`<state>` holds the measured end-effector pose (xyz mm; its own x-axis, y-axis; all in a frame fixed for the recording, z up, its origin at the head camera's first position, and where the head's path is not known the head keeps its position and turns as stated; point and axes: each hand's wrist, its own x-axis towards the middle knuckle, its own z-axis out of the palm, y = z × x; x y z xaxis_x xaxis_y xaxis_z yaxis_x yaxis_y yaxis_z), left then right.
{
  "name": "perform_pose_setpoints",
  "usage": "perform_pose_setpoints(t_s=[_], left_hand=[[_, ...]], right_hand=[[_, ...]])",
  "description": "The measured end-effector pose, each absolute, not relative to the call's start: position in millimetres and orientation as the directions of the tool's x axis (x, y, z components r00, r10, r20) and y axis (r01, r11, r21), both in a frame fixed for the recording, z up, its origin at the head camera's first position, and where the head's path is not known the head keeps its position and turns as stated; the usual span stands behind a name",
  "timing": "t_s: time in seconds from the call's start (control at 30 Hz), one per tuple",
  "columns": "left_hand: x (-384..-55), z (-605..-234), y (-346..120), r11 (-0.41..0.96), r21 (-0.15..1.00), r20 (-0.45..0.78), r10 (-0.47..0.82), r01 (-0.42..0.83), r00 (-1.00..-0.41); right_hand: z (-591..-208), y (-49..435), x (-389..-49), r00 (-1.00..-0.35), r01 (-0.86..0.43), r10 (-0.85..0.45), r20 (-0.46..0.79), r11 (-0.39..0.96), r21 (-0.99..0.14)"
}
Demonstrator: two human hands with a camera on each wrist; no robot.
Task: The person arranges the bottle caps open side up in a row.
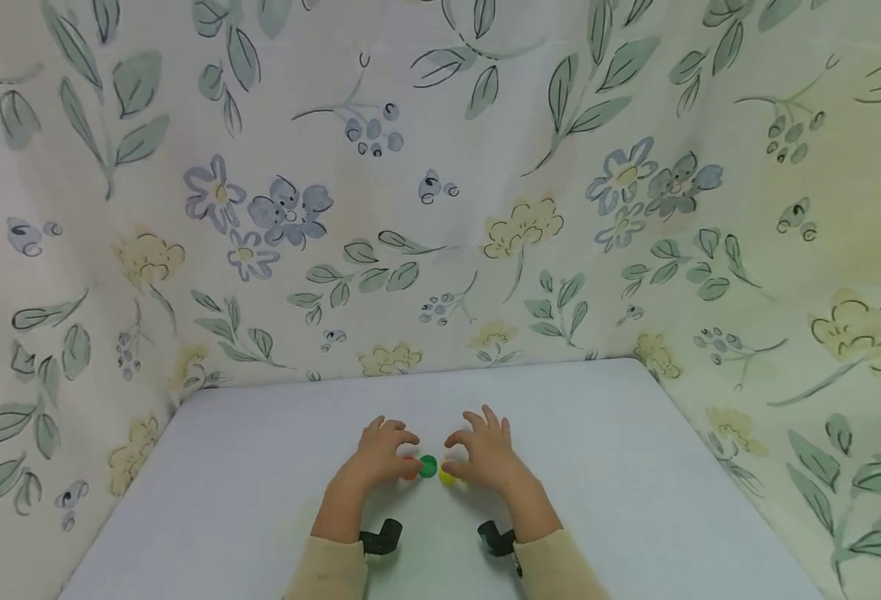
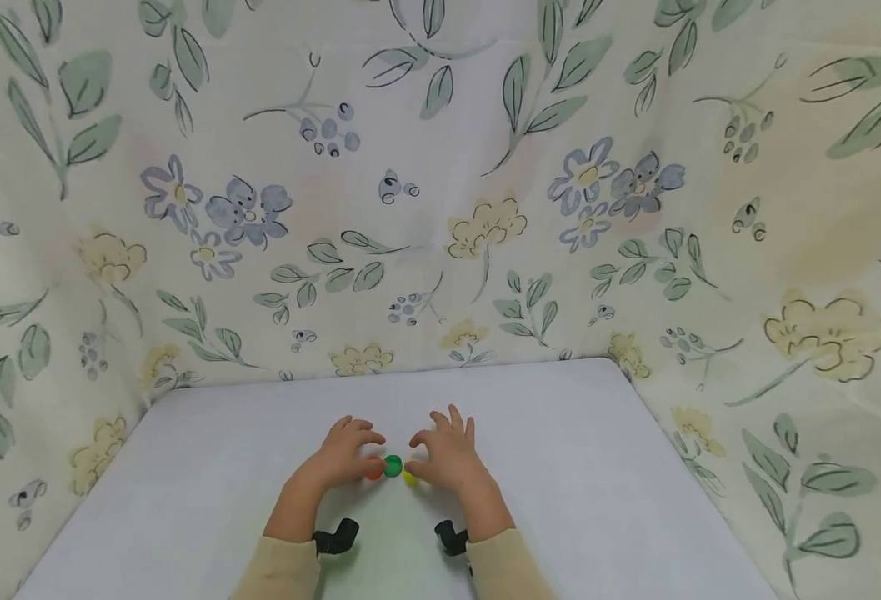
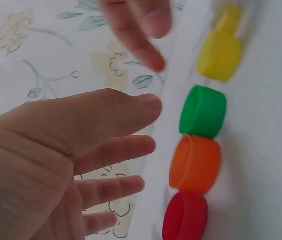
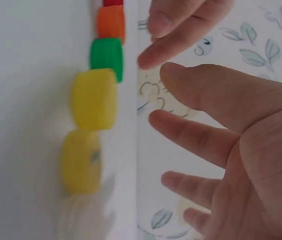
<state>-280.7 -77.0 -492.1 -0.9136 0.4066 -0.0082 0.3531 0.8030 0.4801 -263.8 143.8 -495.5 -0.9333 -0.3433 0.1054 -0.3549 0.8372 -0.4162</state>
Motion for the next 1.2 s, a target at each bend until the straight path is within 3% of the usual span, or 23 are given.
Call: perform_pose_setpoints(t_s=[0.4,1.2], left_hand=[[-272.3,-537.2,-69.8,0.797,0.39,0.163,0.434,0.462,-0.886],[-271.2,-522.9,-71.7,0.806,0.35,0.223,0.422,0.477,-0.878]], right_hand=[[-509.0,121.6,-265.1,-0.928,-0.372,-0.334,0.162,0.838,-0.4],[-507.7,109.5,-268.0,-0.938,-0.345,-0.321,0.13,0.837,-0.424]])
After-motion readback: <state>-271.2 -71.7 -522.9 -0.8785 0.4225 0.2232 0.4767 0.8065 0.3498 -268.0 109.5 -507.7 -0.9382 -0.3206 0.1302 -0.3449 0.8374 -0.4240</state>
